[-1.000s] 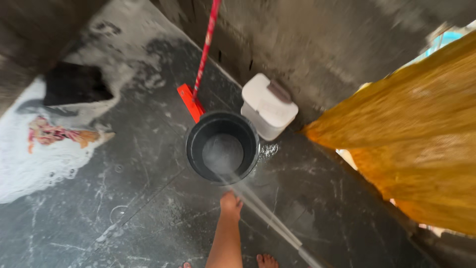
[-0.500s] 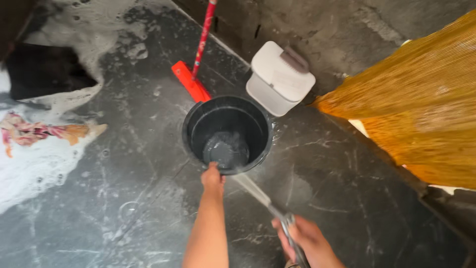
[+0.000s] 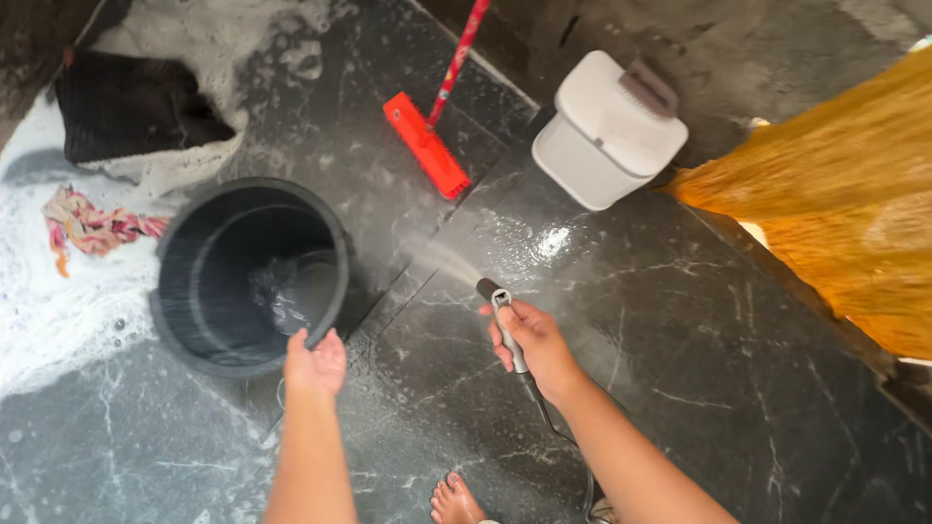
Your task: The person rinses the bathroom floor using a handheld bidet sprayer to remove soap suds. They systematically spray the dark tiled floor around the toilet and sink, then briefly rinse a black bucket before returning to the floor.
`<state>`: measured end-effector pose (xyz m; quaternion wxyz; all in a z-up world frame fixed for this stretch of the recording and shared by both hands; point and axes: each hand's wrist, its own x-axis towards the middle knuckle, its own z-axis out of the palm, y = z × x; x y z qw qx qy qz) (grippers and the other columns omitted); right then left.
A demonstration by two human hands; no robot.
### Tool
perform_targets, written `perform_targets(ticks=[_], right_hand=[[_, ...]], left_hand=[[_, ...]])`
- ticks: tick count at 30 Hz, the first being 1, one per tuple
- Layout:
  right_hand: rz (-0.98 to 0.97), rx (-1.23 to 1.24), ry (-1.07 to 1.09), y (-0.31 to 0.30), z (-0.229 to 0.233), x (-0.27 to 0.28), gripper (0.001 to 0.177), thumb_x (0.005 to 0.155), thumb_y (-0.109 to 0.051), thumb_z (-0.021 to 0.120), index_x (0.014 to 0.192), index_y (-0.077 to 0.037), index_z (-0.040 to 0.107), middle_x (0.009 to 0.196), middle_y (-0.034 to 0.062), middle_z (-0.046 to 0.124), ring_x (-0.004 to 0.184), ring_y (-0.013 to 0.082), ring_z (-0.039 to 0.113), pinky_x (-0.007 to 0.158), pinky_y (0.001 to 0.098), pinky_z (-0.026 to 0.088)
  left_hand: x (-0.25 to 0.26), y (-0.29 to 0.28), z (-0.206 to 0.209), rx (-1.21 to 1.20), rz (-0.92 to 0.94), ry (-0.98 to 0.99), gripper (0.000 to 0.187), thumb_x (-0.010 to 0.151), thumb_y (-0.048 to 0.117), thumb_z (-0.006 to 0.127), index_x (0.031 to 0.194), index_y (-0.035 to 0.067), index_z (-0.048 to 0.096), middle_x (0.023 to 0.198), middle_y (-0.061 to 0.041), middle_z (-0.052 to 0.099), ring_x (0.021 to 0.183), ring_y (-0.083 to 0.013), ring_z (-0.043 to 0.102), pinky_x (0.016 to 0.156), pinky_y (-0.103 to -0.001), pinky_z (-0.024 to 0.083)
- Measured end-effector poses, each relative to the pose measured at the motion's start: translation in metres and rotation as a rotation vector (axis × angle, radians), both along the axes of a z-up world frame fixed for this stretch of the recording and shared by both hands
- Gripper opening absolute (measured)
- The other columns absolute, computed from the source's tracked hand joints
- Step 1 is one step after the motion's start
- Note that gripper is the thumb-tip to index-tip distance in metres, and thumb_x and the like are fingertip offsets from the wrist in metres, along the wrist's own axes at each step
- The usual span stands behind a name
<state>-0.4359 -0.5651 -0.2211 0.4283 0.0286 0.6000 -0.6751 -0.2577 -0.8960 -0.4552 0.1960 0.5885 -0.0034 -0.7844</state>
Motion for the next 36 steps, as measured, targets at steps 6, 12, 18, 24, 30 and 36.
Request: perform_targets(ticks=[6, 12, 18, 24, 30, 36], right_hand=[[0.388, 0.026, -0.049, 0.025, -0.028, 0.036, 0.045, 0.104, -0.042, 0.056, 0.115, 0.000, 0.069, 0.065, 0.0004, 0.058, 0.047, 0.0065, 0.050, 0.045, 0.0234, 0.041], [0.219, 0.607, 0.283, 0.051, -0.032, 0.051, 0.039, 0.091, -0.030, 0.070, 0.126, -0.012, 0.072, 0.066, 0.0027, 0.055, 0.053, 0.0060, 0.048, 0.047, 0.0256, 0.039], [0.442, 0.469, 0.421, 0.059, 0.009, 0.078, 0.041, 0.092, -0.029, 0.075, 0.124, -0.005, 0.068, 0.087, -0.0037, 0.070, 0.072, 0.0039, 0.057, 0.063, 0.0221, 0.050], [0.202, 0.361, 0.242, 0.076, 0.070, 0.082, 0.040, 0.093, -0.025, 0.072, 0.126, -0.004, 0.070, 0.084, -0.0049, 0.063, 0.070, 0.0022, 0.053, 0.059, 0.0220, 0.047], [0.145, 0.404, 0.120, 0.102, 0.147, 0.078, 0.042, 0.089, -0.020, 0.074, 0.128, -0.007, 0.068, 0.077, -0.0026, 0.061, 0.062, 0.0060, 0.049, 0.054, 0.0241, 0.043], [0.151, 0.332, 0.245, 0.116, 0.218, 0.092, 0.037, 0.089, -0.019, 0.075, 0.123, -0.004, 0.071, 0.081, -0.0030, 0.063, 0.068, 0.0051, 0.050, 0.058, 0.0244, 0.045]], left_hand=[[0.040, -0.043, -0.031, -0.001, 0.097, 0.063, 0.032, 0.102, 0.032, 0.063, 0.112, 0.001, 0.063, 0.104, -0.008, 0.071, 0.094, -0.0198, 0.067, 0.080, -0.032, 0.056], [0.054, -0.030, -0.054, -0.043, 0.053, 0.021, 0.042, 0.106, 0.041, 0.054, 0.116, 0.001, 0.065, 0.110, -0.008, 0.075, 0.103, -0.0187, 0.070, 0.090, -0.032, 0.054], [0.034, 0.045, -0.069, -0.223, -0.305, 0.120, 0.032, 0.106, 0.039, 0.061, 0.116, 0.009, 0.062, 0.114, -0.012, 0.068, 0.102, -0.0310, 0.065, 0.081, -0.044, 0.054], [-0.061, 0.195, -0.004, -0.072, -0.660, 0.148, 0.043, 0.098, 0.022, 0.055, 0.138, 0.009, 0.060, 0.141, -0.008, 0.066, 0.125, -0.0256, 0.065, 0.100, -0.042, 0.052], [-0.081, 0.250, 0.120, -0.284, -1.028, -0.016, 0.043, 0.100, 0.027, 0.058, 0.140, 0.014, 0.064, 0.141, -0.001, 0.067, 0.129, -0.0164, 0.060, 0.107, -0.036, 0.042], [-0.074, 0.246, 0.230, -0.563, -1.153, 0.021, 0.048, 0.099, 0.026, 0.058, 0.143, 0.009, 0.059, 0.143, -0.005, 0.067, 0.131, -0.0197, 0.061, 0.107, -0.035, 0.043]])
